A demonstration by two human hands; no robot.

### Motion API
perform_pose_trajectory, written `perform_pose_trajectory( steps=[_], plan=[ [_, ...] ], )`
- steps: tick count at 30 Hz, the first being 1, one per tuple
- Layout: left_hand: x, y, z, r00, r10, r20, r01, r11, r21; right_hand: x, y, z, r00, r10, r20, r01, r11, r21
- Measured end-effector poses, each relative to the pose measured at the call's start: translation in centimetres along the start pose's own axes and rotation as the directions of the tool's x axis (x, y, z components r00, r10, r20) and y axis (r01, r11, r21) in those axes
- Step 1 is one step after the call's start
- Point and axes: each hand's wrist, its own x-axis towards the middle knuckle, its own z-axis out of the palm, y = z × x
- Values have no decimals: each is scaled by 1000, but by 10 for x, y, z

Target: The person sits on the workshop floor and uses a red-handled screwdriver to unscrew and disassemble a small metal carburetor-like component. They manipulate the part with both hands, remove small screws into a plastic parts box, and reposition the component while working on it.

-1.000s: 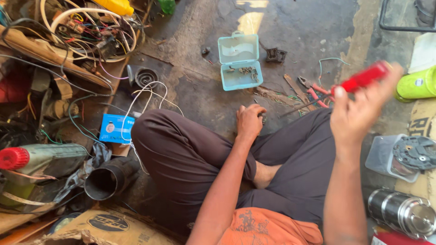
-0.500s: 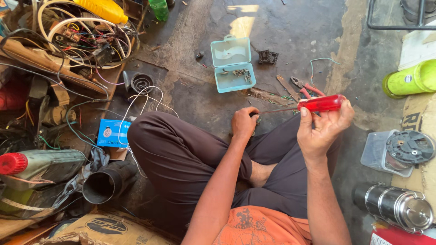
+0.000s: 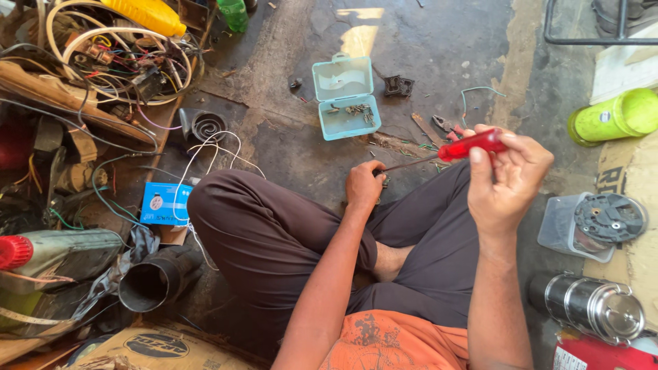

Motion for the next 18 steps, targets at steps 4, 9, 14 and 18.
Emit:
perform_pose_trajectory(
  steps=[4, 9, 14, 18],
  plan=[
    [-1, 0, 0, 999, 32, -9, -32, 999, 5, 19, -28, 4, 993, -116, 35, 119, 871, -477],
    [-2, 2, -2, 1000, 19, -9, -19, 1000, 3, 27, -53, 11, 999, -11, 31, 17, 980, -200],
    [-3, 5, -4, 1000, 16, -2, -16, 1000, 1, 32, -56, 11, 998, 57, 13, -46, 901, -431],
    [-3, 5, -3, 999, 37, -15, -37, 999, -10, 35, -59, 6, 991, -53, 120, 108, 843, -528]
  ],
)
